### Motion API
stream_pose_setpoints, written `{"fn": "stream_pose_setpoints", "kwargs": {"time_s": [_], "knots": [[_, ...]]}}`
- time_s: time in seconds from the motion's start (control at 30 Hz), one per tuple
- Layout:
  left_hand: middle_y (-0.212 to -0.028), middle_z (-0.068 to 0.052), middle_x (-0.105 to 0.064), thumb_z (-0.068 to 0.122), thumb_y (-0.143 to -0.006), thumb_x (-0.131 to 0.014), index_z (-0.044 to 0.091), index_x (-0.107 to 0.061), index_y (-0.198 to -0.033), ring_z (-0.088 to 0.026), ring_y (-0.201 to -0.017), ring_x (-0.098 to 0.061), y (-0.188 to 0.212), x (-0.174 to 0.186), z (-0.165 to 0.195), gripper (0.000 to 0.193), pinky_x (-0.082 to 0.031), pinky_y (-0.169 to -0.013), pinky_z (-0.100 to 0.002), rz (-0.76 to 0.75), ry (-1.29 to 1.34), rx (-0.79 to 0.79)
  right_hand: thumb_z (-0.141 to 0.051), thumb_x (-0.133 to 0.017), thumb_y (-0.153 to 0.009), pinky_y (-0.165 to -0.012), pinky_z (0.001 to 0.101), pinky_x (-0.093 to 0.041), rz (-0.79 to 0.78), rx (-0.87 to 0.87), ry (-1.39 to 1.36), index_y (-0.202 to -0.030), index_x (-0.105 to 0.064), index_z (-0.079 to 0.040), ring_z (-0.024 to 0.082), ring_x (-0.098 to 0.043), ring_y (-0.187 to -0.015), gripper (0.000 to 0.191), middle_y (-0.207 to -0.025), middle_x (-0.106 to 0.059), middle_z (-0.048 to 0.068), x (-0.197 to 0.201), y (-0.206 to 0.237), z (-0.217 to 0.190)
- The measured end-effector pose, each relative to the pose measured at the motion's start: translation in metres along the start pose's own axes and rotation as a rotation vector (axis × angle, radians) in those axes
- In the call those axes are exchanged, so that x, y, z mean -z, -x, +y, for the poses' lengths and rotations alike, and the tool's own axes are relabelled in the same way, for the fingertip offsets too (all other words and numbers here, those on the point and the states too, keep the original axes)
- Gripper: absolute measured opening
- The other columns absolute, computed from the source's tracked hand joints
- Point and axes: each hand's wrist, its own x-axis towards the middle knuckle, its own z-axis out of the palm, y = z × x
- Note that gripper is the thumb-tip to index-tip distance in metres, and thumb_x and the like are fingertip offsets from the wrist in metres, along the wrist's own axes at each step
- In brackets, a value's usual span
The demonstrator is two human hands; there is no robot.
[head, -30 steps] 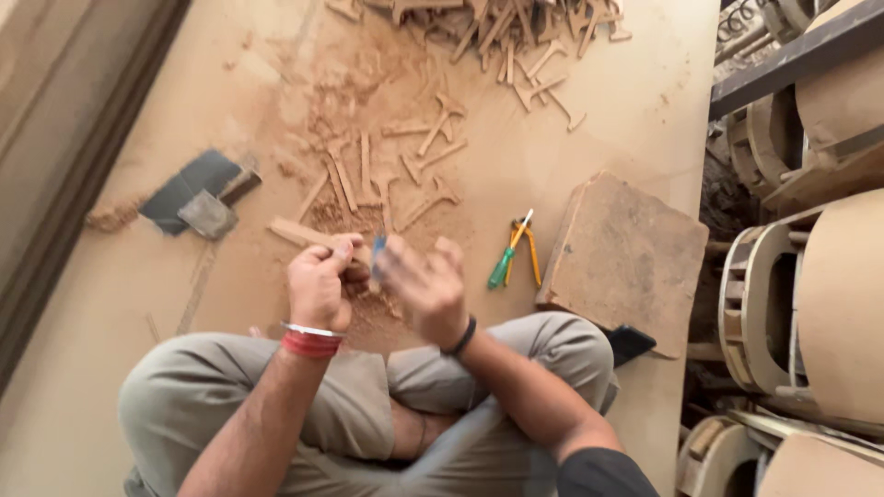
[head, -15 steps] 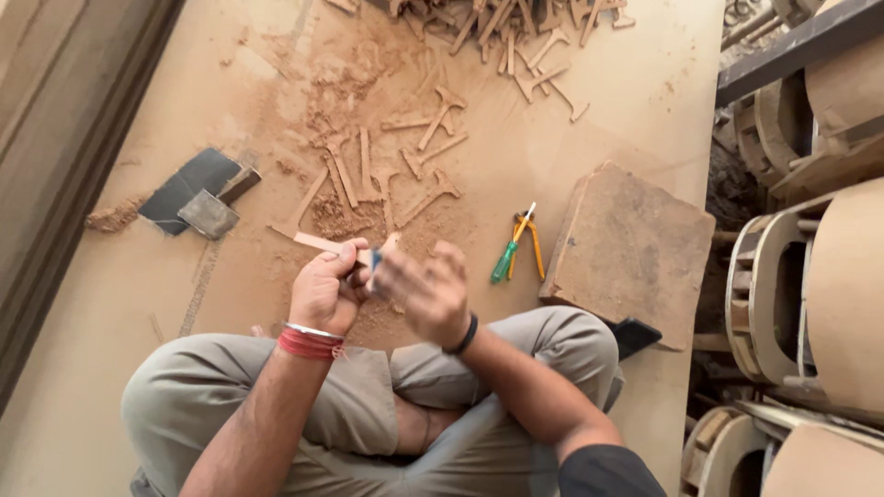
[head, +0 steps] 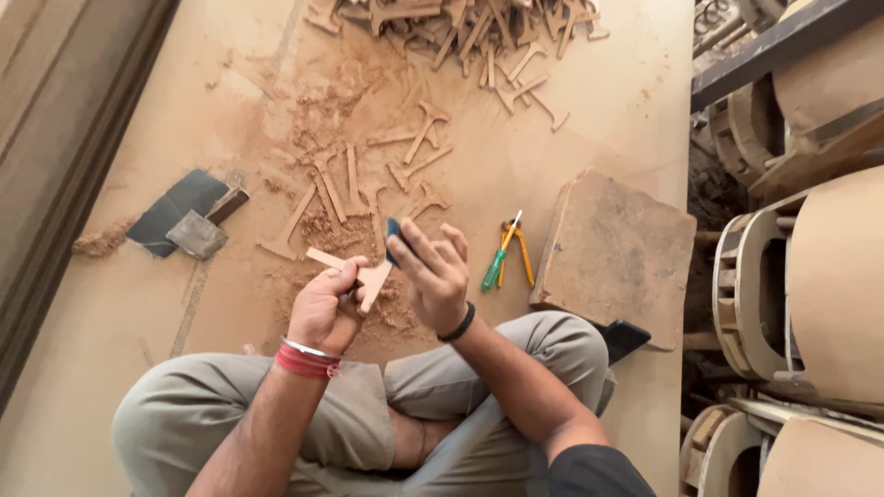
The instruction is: The person sits on the floor and sands small wooden pieces using a sanding block. They pick up each piece, rub the sanding block along its edges and surfaces, and place the finished pieces into a pile. The process is repeated for multiple pieces.
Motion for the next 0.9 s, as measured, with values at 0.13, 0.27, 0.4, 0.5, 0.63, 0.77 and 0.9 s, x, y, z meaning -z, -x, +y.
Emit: {"fn": "stream_pose_setpoints", "kwargs": {"time_s": [0.13,0.27,0.4,0.5,0.63,0.77,0.9], "knots": [[-0.082,-0.007,-0.071,0.016,-0.103,-0.061,-0.001,-0.069,-0.106,-0.014,-0.064,-0.066,0.009,-0.008,0.005,0.019,-0.053,-0.057,-0.029,0.057,-0.202,-0.234,-0.005,-0.073,-0.089,-0.102,0.0404,-0.045,-0.118,0.157,-0.077,-0.120,-0.079,-0.016,0.013,-0.054,-0.072,0.033,-0.135,-0.070,0.006,0.010,-0.004,-0.009],[-0.087,-0.007,-0.073,0.011,-0.104,-0.062,-0.002,-0.071,-0.106,-0.012,-0.066,-0.066,0.026,-0.024,0.008,0.016,-0.055,-0.061,-0.026,0.127,-0.477,-0.508,-0.006,-0.070,-0.088,-0.103,0.0430,-0.041,-0.137,0.061,0.123,-0.121,-0.079,-0.013,0.017,-0.053,-0.071,0.035,-0.134,-0.070,0.008,0.016,-0.004,-0.015],[-0.085,-0.005,-0.070,0.006,-0.104,-0.061,-0.003,-0.071,-0.104,-0.010,-0.069,-0.064,0.035,-0.041,0.008,0.013,-0.056,-0.061,-0.026,0.164,-0.694,-0.634,-0.006,-0.067,-0.089,-0.107,0.0438,-0.041,-0.141,-0.010,0.133,-0.123,-0.078,-0.012,0.016,-0.053,-0.071,0.036,-0.135,-0.069,0.010,0.017,-0.008,-0.015],[-0.084,-0.005,-0.072,0.004,-0.101,-0.061,-0.002,-0.070,-0.104,-0.010,-0.071,-0.068,0.040,-0.050,0.007,0.012,-0.058,-0.065,-0.025,0.131,-0.663,-0.669,-0.005,-0.066,-0.088,-0.106,0.0451,-0.041,-0.140,0.011,0.152,-0.122,-0.078,-0.012,0.017,-0.054,-0.070,0.037,-0.134,-0.070,0.011,0.018,-0.013,-0.010],[-0.086,-0.004,-0.071,0.003,-0.103,-0.063,-0.001,-0.073,-0.105,-0.009,-0.072,-0.066,0.047,-0.059,0.005,0.010,-0.055,-0.064,-0.023,0.193,-0.865,-0.760,-0.002,-0.065,-0.091,-0.110,0.0433,-0.041,-0.146,-0.163,0.265,-0.124,-0.078,-0.010,0.018,-0.057,-0.075,0.036,-0.137,-0.070,0.010,0.020,-0.016,0.002],[-0.082,-0.005,-0.071,0.001,-0.098,-0.067,0.001,-0.075,-0.103,-0.010,-0.068,-0.068,0.052,-0.067,0.007,0.008,-0.053,-0.061,-0.024,0.213,-1.096,-0.911,-0.001,-0.064,-0.092,-0.110,0.0420,-0.041,-0.078,-0.200,0.185,-0.126,-0.076,-0.011,0.019,-0.063,-0.083,0.038,-0.138,-0.069,0.009,0.019,-0.014,0.004],[-0.080,-0.007,-0.071,0.001,-0.096,-0.069,0.004,-0.075,-0.102,-0.012,-0.067,-0.068,0.057,-0.074,0.006,0.009,-0.052,-0.062,-0.027,0.180,-1.236,-1.022,-0.003,-0.067,-0.095,-0.106,0.0431,-0.041,-0.136,-0.053,0.179,-0.122,-0.078,-0.012,0.018,-0.060,-0.073,0.031,-0.133,-0.071,0.009,0.018,-0.016,0.001]]}}
